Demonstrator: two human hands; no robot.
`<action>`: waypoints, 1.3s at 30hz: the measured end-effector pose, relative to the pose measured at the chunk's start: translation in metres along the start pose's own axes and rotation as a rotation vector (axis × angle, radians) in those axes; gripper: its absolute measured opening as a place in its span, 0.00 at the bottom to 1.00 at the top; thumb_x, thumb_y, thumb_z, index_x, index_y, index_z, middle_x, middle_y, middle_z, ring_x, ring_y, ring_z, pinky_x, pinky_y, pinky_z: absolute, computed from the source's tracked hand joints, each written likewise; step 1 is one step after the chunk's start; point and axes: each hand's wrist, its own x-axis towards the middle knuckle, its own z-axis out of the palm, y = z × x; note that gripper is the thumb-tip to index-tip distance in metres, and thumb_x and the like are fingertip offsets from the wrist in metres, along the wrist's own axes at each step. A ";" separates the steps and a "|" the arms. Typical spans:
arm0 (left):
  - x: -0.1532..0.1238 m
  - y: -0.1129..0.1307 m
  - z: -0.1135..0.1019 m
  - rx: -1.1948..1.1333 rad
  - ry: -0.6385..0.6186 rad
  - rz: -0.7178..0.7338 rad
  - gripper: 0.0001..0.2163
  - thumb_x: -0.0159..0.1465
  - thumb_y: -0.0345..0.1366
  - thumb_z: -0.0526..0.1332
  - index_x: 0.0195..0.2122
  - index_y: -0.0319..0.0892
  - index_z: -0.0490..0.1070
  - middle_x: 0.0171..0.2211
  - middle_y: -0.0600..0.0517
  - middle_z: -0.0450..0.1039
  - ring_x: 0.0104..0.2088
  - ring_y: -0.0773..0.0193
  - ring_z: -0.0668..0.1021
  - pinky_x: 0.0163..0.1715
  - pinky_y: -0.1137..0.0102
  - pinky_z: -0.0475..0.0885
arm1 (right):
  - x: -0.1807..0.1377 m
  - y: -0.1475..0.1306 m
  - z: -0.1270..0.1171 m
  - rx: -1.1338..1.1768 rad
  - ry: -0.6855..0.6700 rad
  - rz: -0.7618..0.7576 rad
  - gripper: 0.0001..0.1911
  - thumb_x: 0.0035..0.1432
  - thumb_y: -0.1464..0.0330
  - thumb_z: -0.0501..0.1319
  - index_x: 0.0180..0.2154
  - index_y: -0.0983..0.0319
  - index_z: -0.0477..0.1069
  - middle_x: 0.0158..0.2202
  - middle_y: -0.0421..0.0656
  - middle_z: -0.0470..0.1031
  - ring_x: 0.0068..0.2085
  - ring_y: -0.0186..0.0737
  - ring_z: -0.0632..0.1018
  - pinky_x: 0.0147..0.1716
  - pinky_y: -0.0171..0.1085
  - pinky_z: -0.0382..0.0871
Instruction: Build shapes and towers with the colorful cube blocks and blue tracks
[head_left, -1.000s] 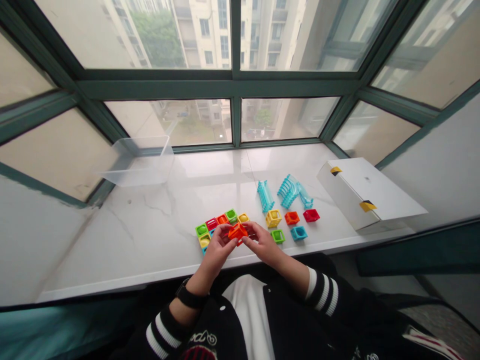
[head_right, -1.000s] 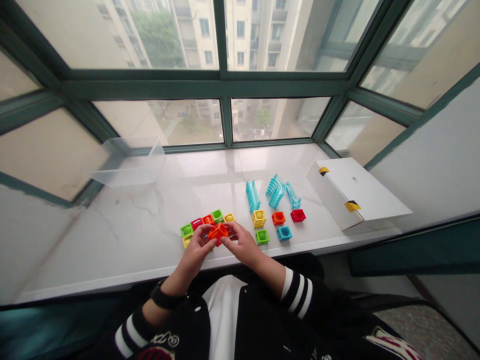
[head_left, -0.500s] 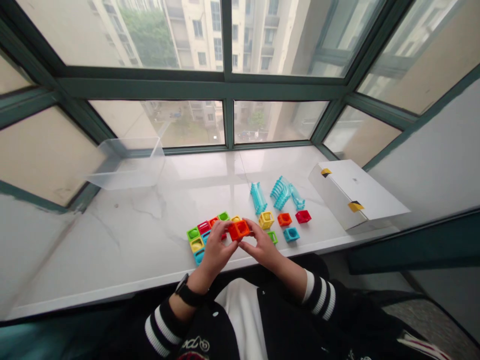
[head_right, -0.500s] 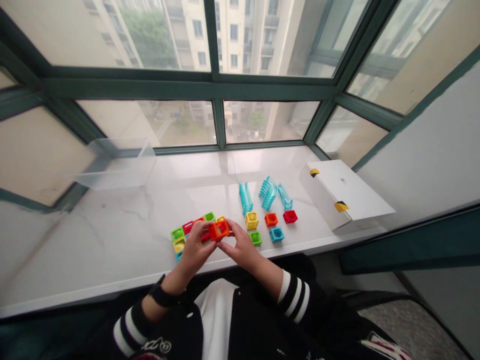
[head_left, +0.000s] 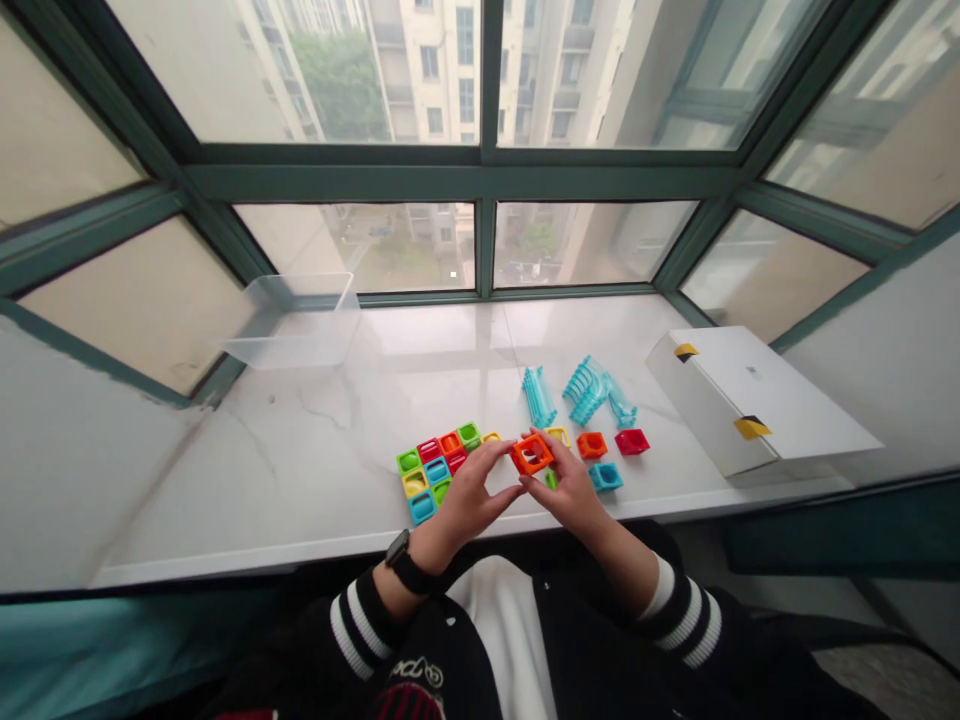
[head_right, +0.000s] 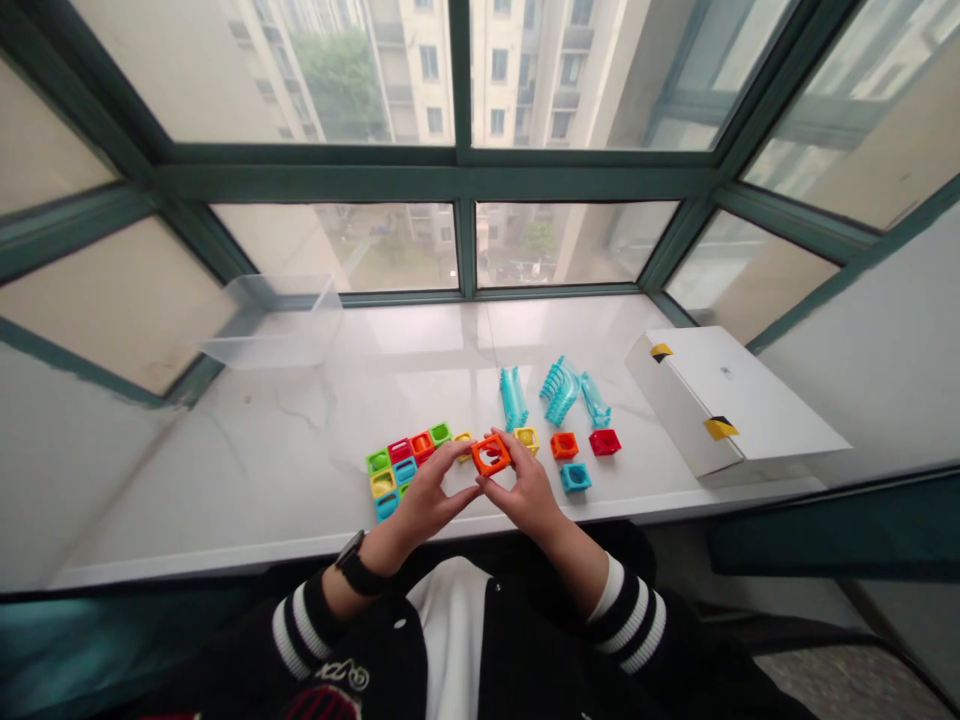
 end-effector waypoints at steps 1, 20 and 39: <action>-0.001 -0.001 -0.003 0.019 -0.018 0.002 0.27 0.67 0.40 0.70 0.66 0.50 0.65 0.62 0.44 0.73 0.63 0.51 0.75 0.65 0.52 0.70 | 0.000 0.000 -0.006 0.001 0.004 0.004 0.37 0.62 0.60 0.70 0.69 0.54 0.63 0.65 0.50 0.73 0.64 0.56 0.76 0.65 0.57 0.71; -0.029 -0.074 -0.053 0.359 0.045 -0.152 0.16 0.70 0.43 0.61 0.57 0.47 0.74 0.56 0.45 0.78 0.59 0.48 0.77 0.64 0.47 0.70 | -0.005 0.069 -0.133 -0.471 0.311 0.233 0.35 0.55 0.54 0.69 0.61 0.59 0.69 0.58 0.53 0.77 0.55 0.55 0.80 0.57 0.53 0.75; -0.043 -0.083 -0.052 0.442 0.093 -0.180 0.14 0.70 0.42 0.60 0.54 0.46 0.75 0.56 0.44 0.76 0.59 0.47 0.75 0.63 0.47 0.69 | 0.014 0.111 -0.109 -0.646 0.132 0.292 0.37 0.54 0.60 0.68 0.64 0.61 0.64 0.61 0.55 0.74 0.60 0.57 0.77 0.59 0.54 0.72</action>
